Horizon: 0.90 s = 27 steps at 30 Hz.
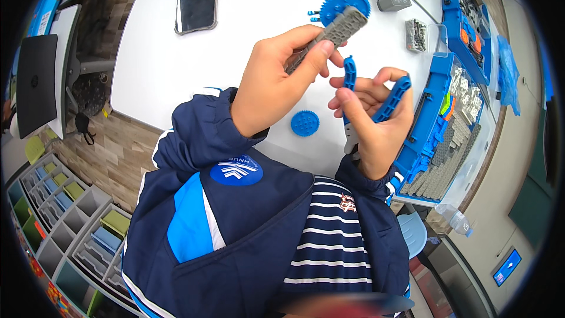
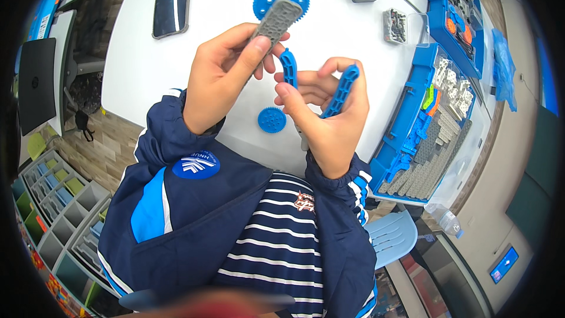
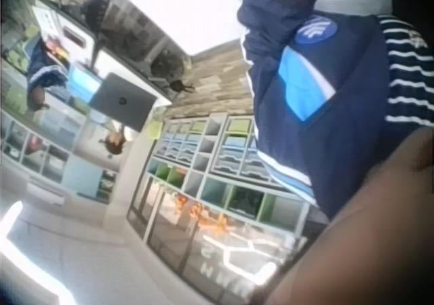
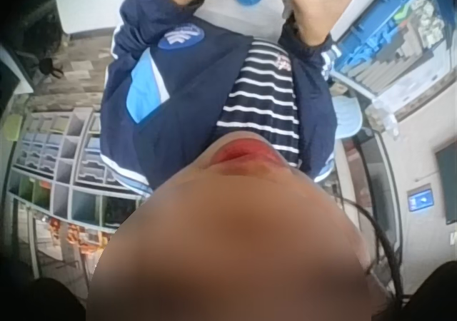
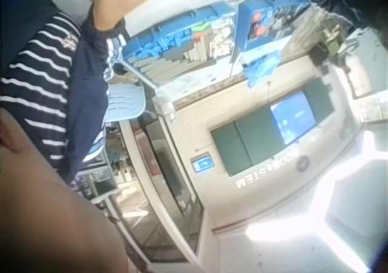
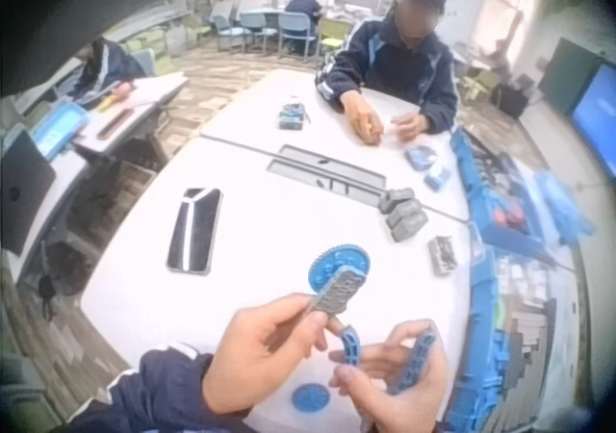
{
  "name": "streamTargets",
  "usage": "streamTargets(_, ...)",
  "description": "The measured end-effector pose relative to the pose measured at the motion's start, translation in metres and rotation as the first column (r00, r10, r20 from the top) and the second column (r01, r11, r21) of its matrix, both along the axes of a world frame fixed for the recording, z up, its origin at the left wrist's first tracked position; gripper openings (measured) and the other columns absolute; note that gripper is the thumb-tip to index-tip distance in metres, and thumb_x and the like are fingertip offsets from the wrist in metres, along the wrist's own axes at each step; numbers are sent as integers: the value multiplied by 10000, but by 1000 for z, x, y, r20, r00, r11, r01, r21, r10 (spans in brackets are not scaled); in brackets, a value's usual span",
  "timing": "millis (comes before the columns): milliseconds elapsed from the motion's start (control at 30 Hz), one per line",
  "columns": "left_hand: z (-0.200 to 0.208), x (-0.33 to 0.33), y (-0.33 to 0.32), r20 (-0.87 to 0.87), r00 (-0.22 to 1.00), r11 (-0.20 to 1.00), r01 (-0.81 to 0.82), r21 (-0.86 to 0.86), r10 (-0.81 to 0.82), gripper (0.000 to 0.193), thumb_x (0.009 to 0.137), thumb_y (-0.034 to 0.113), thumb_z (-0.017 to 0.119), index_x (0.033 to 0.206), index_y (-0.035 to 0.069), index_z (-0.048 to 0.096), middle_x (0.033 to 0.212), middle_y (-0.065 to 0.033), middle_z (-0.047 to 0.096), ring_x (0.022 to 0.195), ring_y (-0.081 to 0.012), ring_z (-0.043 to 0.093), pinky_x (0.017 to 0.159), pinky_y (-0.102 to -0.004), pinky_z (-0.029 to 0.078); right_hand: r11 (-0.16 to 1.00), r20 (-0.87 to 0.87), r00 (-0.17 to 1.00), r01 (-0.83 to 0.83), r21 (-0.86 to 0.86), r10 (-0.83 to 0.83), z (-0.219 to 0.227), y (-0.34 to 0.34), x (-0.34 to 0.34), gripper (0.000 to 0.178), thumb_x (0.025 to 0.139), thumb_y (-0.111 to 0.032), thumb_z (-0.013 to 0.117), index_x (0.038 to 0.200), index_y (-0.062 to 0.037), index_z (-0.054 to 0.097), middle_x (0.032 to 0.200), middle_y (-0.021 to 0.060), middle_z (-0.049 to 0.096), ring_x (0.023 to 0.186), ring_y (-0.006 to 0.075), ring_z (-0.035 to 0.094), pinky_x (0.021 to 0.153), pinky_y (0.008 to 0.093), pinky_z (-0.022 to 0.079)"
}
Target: The person assembles a blue circular gear onto a gray perforated strip using a small metal pin and blue pliers. They align the gear and strip, insert the pin, and use pliers to secure the connection. The person repeats the process with a second blue gear, attaching it to the same strip.
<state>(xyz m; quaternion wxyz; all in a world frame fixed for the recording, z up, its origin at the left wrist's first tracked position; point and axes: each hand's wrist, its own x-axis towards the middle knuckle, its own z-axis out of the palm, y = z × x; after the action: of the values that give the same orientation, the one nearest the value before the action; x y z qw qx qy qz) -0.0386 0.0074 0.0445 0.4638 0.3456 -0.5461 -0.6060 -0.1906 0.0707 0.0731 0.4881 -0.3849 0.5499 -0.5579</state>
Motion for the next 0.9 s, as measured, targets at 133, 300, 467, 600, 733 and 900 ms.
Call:
streamTargets(133,2,-2,5,150,989,995,4,-101,11,155,962,113,582,971,-12,673,728,-79,669,618,-103,596,576,-261,462,998,64,996,-57,25,55,7,-4,2,381,821,68,716,1138,55,505,866,197,707,678,195,699,567,250,539)
streamTargets(300,7,-1,5,191,981,975,7,-220,36,135,949,98,600,949,-21,664,721,-94,678,602,-146,642,549,-262,475,995,236,969,-90,45,77,9,-6,0,429,841,49,688,1224,101,503,877,202,713,586,181,653,528,257,511)
streamTargets(467,10,6,1,317,948,962,96,-256,-11,144,950,111,623,944,-24,674,746,-105,693,649,-172,686,565,-256,494,986,325,939,-146,81,113,10,-4,-8,455,855,25,671,1262,113,488,873,214,708,551,182,628,490,266,492)
streamTargets(600,7,7,1,272,962,944,70,-321,21,186,953,158,646,959,-22,689,743,-96,683,618,-151,644,548,-252,469,979,375,915,-188,82,145,10,-3,-10,481,856,9,670,1284,111,474,880,224,699,543,192,626,480,269,491)
streamTargets(733,4,6,1,266,961,922,39,-385,70,236,962,201,651,974,-32,688,688,-70,640,567,-102,577,512,-242,421,975,389,908,-204,86,156,11,-1,-10,497,859,0,666,1302,100,463,887,237,691,538,198,622,485,272,493)
streamTargets(900,7,10,3,327,937,847,70,-528,127,178,922,139,682,956,-35,689,683,-92,635,556,-159,599,505,-276,435,962,449,877,-248,118,171,16,6,-11,480,876,-17,641,1307,93,459,875,239,683,523,198,608,486,273,480)
